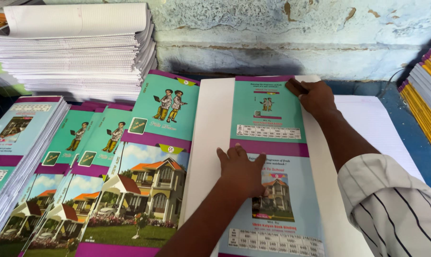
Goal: The person repeatedly folds a stack of printed booklets in half along the spine and presses the fold with a flat tool. The person handles the booklets one at a time, placing each folded unit back onto the stack.
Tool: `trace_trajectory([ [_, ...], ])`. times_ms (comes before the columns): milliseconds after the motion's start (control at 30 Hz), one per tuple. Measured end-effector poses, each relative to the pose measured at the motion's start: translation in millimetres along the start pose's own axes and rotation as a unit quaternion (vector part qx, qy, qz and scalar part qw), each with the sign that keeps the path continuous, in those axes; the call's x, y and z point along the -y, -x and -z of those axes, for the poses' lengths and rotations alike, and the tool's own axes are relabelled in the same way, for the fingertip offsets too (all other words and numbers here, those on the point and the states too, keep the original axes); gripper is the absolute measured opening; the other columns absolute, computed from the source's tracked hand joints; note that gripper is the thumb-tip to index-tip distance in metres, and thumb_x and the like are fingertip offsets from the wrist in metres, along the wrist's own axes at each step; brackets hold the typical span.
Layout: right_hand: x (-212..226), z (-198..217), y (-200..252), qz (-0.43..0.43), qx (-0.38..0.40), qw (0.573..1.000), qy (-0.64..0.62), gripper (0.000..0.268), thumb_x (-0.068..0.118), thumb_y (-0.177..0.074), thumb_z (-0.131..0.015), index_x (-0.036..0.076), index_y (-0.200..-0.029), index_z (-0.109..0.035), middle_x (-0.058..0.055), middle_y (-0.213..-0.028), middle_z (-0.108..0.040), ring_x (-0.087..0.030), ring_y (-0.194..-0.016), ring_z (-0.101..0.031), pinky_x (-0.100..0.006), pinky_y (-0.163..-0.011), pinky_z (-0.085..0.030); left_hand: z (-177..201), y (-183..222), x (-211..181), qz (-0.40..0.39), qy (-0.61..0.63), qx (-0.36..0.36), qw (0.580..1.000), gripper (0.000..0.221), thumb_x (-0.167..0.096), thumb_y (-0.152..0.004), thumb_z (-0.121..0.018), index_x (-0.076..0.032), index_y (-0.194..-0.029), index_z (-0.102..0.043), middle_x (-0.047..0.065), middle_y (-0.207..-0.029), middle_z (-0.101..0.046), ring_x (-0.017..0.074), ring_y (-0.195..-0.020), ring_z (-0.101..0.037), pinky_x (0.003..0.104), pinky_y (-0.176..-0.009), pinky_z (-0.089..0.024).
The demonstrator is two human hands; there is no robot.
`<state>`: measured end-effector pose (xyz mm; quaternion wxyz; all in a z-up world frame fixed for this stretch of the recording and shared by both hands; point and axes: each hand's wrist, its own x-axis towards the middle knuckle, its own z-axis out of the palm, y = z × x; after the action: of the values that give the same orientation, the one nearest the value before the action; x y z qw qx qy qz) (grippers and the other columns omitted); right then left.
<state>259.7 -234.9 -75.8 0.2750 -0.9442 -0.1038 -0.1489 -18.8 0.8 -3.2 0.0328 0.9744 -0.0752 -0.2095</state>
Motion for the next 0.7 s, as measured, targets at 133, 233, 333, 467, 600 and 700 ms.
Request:
trace_trajectory([
  [133,15.5,1.6,-12.3,-0.035,0.007,0.998,0.045,0.046,0.02,-0.088,-0.076,0.016,-0.133,-0.071,-0.021,-0.117,-0.073,-0.04,-0.107,-0.069,-0.045,-0.094,-0.054,1.9,-1.3,-1.1,0.001,-0.012,0.006,1.0,0.112,-0.066,-0.072,-0.083,-0.03,-0.162,-0.027,0.038,-0.161,-0.018,0.0562,-0.149,-0.019,0.077,-0.116,-0.004],
  [233,35.9,10.7,-14.0,-0.069,0.024,0.997,0.036,0.037,0.03,-0.095,-0.071,0.019,-0.13,-0.075,-0.023,-0.111,-0.074,-0.04,-0.104,-0.071,-0.046,-0.093,-0.055,0.8,-3.4,-1.2,-0.004,-0.023,0.014,1.0,0.114,-0.066,-0.072,-0.083,-0.028,-0.163,-0.026,0.04,-0.161,-0.018,0.0576,-0.149,-0.018,0.076,-0.116,-0.005],
  [333,48.9,15.0,-13.4,-0.121,0.035,0.992,-0.021,0.038,0.045,-0.1,-0.069,0.019,-0.127,-0.074,-0.023,-0.108,-0.074,-0.038,-0.103,-0.071,-0.046,-0.091,-0.054,-2.3,-6.2,0.3,-0.011,-0.016,0.018,1.0,0.117,-0.067,-0.072,-0.083,-0.026,-0.164,-0.023,0.042,-0.16,-0.015,0.0595,-0.148,-0.016,0.076,-0.115,-0.007],
  [467,41.2,7.5,-23.7,-0.113,0.019,0.993,-0.003,0.038,0.043,-0.101,-0.068,0.018,-0.128,-0.074,-0.024,-0.109,-0.074,-0.039,-0.104,-0.07,-0.046,-0.092,-0.054,-5.8,-9.0,2.6,-0.022,-0.005,0.022,1.0,0.123,-0.069,-0.069,-0.084,-0.024,-0.165,-0.021,0.044,-0.159,-0.013,0.0609,-0.149,-0.01,0.077,-0.115,-0.006],
  [600,21.5,-4.1,-29.5,0.012,-0.046,0.999,0.015,0.042,0.019,-0.09,-0.07,0.011,-0.131,-0.072,-0.022,-0.12,-0.074,-0.039,-0.106,-0.071,-0.046,-0.091,-0.055,-4.8,-8.1,3.4,-0.031,-0.008,0.047,0.998,0.143,-0.075,-0.056,-0.087,-0.02,-0.166,-0.013,0.044,-0.16,-0.011,0.061,-0.15,-0.008,0.076,-0.115,-0.008],
  [700,15.9,-5.6,-22.8,-0.056,0.014,0.998,-0.021,0.037,0.026,-0.1,-0.068,0.021,-0.137,-0.07,-0.024,-0.114,-0.073,-0.039,-0.105,-0.071,-0.045,-0.095,-0.055,0.0,-4.3,1.5,-0.027,-0.012,0.058,0.998,0.155,-0.078,-0.048,-0.088,-0.019,-0.167,-0.009,0.045,-0.161,-0.008,0.0617,-0.15,-0.006,0.077,-0.115,-0.008],
])
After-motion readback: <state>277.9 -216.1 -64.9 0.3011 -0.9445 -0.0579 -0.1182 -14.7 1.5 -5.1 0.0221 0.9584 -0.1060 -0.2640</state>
